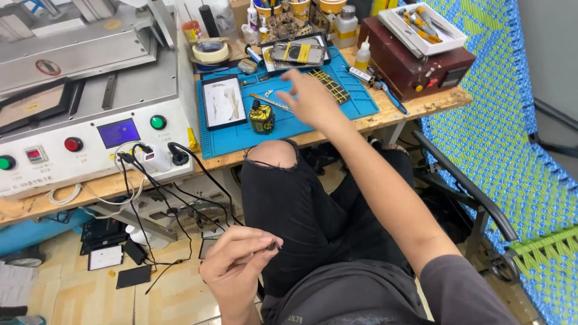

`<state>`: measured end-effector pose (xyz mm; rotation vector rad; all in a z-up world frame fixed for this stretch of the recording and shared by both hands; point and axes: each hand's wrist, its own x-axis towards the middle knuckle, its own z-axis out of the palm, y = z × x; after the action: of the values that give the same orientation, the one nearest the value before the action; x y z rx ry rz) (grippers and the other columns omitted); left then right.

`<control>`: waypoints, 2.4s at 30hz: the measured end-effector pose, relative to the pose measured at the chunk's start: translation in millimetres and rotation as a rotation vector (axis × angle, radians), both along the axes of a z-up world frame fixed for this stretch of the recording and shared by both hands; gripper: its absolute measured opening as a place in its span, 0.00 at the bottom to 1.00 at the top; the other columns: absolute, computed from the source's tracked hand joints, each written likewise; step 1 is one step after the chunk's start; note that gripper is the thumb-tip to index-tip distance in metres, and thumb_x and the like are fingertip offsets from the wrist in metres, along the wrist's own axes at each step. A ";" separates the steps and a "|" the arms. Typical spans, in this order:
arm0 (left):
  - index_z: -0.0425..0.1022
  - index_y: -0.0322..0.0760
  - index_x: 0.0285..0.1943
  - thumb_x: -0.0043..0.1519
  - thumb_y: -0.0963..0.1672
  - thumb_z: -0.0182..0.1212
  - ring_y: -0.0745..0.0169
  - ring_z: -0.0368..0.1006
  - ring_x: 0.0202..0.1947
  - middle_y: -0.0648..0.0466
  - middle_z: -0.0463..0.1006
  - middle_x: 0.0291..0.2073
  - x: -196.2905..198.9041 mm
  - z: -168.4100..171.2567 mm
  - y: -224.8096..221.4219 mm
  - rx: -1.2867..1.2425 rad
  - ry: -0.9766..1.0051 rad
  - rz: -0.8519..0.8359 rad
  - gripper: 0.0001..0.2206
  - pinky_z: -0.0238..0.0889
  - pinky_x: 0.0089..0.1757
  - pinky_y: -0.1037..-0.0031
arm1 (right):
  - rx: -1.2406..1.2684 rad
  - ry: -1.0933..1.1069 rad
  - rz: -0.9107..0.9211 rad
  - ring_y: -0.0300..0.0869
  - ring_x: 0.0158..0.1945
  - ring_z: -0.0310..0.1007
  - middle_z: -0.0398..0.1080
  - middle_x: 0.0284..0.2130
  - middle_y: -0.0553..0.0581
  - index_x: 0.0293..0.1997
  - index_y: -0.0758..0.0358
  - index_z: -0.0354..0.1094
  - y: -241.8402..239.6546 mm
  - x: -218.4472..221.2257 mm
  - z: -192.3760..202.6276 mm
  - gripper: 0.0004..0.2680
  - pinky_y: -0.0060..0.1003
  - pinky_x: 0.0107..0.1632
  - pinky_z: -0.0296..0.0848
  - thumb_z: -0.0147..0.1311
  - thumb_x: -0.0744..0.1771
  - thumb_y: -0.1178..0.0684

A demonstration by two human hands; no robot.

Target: The person is repairing a small mobile phone component by applying adhesive with a syringe and using a UV light.

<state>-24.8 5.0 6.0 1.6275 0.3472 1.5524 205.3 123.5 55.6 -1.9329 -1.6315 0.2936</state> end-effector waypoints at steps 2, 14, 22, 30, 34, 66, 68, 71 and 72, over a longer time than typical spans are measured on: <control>0.71 0.31 0.28 0.43 0.35 0.59 0.63 0.74 0.22 0.46 0.72 0.23 -2.3 3.1 0.9 0.008 0.009 0.030 0.06 0.61 0.19 0.90 | -0.079 -0.009 -0.060 0.44 0.26 0.59 0.64 0.25 0.57 0.45 0.62 0.55 0.6 20.4 -2.0 0.10 0.39 0.28 0.58 0.42 0.64 0.50; 0.70 0.28 0.33 0.43 0.34 0.59 0.60 0.72 0.24 0.45 0.71 0.23 6.5 -4.4 -1.4 -0.088 -0.006 0.020 0.10 0.74 0.30 0.78 | -0.544 -0.295 -0.101 0.46 0.24 0.63 0.63 0.23 0.59 0.33 0.64 0.55 29.8 31.2 -21.4 0.10 0.39 0.26 0.65 0.52 0.61 0.49; 0.71 0.28 0.34 0.45 0.34 0.57 0.59 0.73 0.21 0.45 0.70 0.25 6.5 -6.0 1.1 -0.128 -0.019 0.083 0.09 0.75 0.29 0.78 | -0.564 -0.390 -0.030 0.44 0.23 0.63 0.63 0.21 0.57 0.26 0.65 0.59 28.6 36.2 -19.6 0.06 0.35 0.23 0.64 0.52 0.60 0.54; 0.70 0.29 0.34 0.45 0.35 0.60 0.60 0.73 0.23 0.46 0.71 0.24 -1.6 4.2 2.9 -0.090 -0.142 -0.076 0.09 0.72 0.30 0.81 | 0.134 0.748 0.021 0.34 0.38 0.63 0.63 0.34 0.50 0.43 0.64 0.60 -80.3 20.1 35.8 0.09 0.28 0.39 0.68 0.47 0.61 0.56; 0.71 0.30 0.33 0.42 0.34 0.62 0.61 0.72 0.22 0.48 0.71 0.23 -2.2 2.5 1.3 -0.088 -0.133 -0.054 0.11 0.71 0.28 0.83 | 0.482 0.971 0.132 0.37 0.40 0.67 0.64 0.35 0.54 0.47 0.64 0.57 -139.7 -3.1 9.5 0.11 0.23 0.41 0.73 0.47 0.62 0.55; 0.68 0.30 0.35 0.46 0.34 0.61 0.53 0.72 0.28 0.42 0.70 0.31 11.0 -6.8 -11.2 -0.229 -0.411 -0.294 0.10 0.72 0.32 0.75 | 0.954 0.743 0.117 0.40 0.24 0.72 0.62 0.27 0.55 0.34 0.60 0.56 -189.2 -121.4 -44.8 0.04 0.24 0.29 0.79 0.47 0.62 0.54; 0.68 0.30 0.36 0.46 0.34 0.60 0.53 0.72 0.28 0.41 0.70 0.31 11.3 -7.0 -11.6 -0.226 -0.421 -0.303 0.10 0.72 0.32 0.75 | 0.932 0.741 0.171 0.41 0.27 0.73 0.62 0.29 0.54 0.35 0.59 0.56 -193.4 -116.7 -46.6 0.05 0.26 0.31 0.80 0.48 0.62 0.53; 0.69 0.29 0.36 0.47 0.34 0.60 0.52 0.72 0.28 0.41 0.69 0.32 11.5 -7.6 -12.7 -0.232 -0.441 -0.317 0.10 0.72 0.33 0.75 | 0.912 0.728 0.235 0.42 0.30 0.74 0.62 0.31 0.53 0.37 0.59 0.56 -195.1 -115.6 -47.4 0.06 0.29 0.33 0.81 0.48 0.62 0.53; 0.69 0.30 0.36 0.47 0.34 0.60 0.52 0.72 0.28 0.42 0.69 0.32 11.7 -7.8 -12.8 -0.243 -0.451 -0.324 0.09 0.72 0.33 0.74 | 0.917 0.716 0.243 0.44 0.29 0.74 0.61 0.32 0.53 0.37 0.59 0.55 -194.6 -116.2 -47.4 0.06 0.29 0.33 0.81 0.47 0.62 0.54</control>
<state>-13.1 -7.8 -1.8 1.0496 0.0221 1.5064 89.1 -71.1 8.2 -0.8024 -1.1784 0.2297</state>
